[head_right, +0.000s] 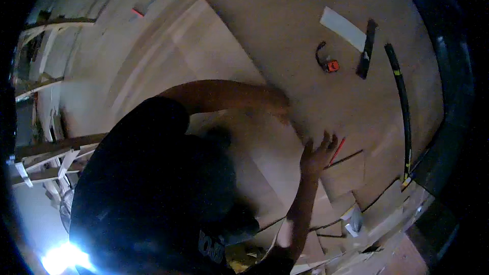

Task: The person measures a flooring plank using a tape measure and an L-square, marks it with a pencil, and then uses a table saw to cut the plank to the marked length.

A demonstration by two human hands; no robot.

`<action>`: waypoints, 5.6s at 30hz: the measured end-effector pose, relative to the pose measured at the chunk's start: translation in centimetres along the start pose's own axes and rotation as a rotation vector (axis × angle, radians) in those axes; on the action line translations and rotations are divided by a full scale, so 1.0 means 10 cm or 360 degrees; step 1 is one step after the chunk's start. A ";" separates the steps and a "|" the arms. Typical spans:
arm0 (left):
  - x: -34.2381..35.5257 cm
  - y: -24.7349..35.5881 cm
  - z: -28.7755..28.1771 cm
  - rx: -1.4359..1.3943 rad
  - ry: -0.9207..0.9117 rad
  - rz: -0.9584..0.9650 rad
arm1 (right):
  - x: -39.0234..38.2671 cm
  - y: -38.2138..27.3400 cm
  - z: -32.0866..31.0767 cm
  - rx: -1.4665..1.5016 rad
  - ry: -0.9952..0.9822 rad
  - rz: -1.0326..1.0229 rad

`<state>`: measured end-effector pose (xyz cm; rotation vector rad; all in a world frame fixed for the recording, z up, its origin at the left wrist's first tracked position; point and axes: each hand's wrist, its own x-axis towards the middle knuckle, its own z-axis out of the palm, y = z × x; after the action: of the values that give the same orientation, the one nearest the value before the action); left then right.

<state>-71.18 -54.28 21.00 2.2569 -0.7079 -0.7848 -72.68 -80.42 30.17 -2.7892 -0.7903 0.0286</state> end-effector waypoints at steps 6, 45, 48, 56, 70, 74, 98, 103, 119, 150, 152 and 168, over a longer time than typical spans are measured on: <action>-0.40 -0.45 -0.28 0.0344 0.0583 0.0242 | 1.84 0.23 0.58 0.0099 0.0107 0.0015; -5.95 -4.27 0.18 0.0260 0.0307 -0.2249 | -1.29 -1.88 0.34 0.2762 -0.0852 0.1621; -5.85 -4.12 0.46 0.0087 0.0916 -0.2023 | -1.58 -1.80 0.37 0.2356 -0.0793 0.1135; -5.02 -2.90 1.47 -0.0065 0.0933 -0.2310 | -2.04 -1.98 -0.26 0.2427 -0.0523 0.0737; -3.11 0.61 0.54 -0.0927 0.0703 -0.0401 | -1.33 -2.57 -0.13 0.1589 -0.0321 0.0538; -2.59 0.86 0.62 -0.1103 0.0507 -0.0343 | -1.20 -2.76 0.14 0.0781 -0.0313 0.0807; -3.29 -2.18 -0.55 -0.2139 0.2059 -0.0670 | -1.24 -0.24 0.12 -0.0144 -0.0725 0.0175; -3.25 -2.41 -0.12 -0.0945 0.1786 -0.0970 | -0.88 -0.68 0.31 0.0019 -0.0820 0.0070; -2.79 -1.04 0.72 0.0508 0.1154 -0.0916 | -0.40 -1.02 0.19 -0.0158 -0.0802 0.0302; -3.31 -1.72 -0.02 0.0716 0.0737 -0.1229 | -0.79 -0.42 0.10 0.0321 -0.0848 0.0570; -3.30 -1.77 0.02 0.0815 0.0827 -0.1135 | -1.03 -0.10 0.06 0.0248 -0.0753 0.0429; -4.54 -2.00 0.61 0.0578 0.1304 -0.1445 | -1.72 0.28 0.28 -0.0273 -0.0482 0.0691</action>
<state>-100.68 -14.02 18.54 2.8943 0.6515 -0.0033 -86.15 -91.05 25.96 -3.1090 -0.2346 0.4898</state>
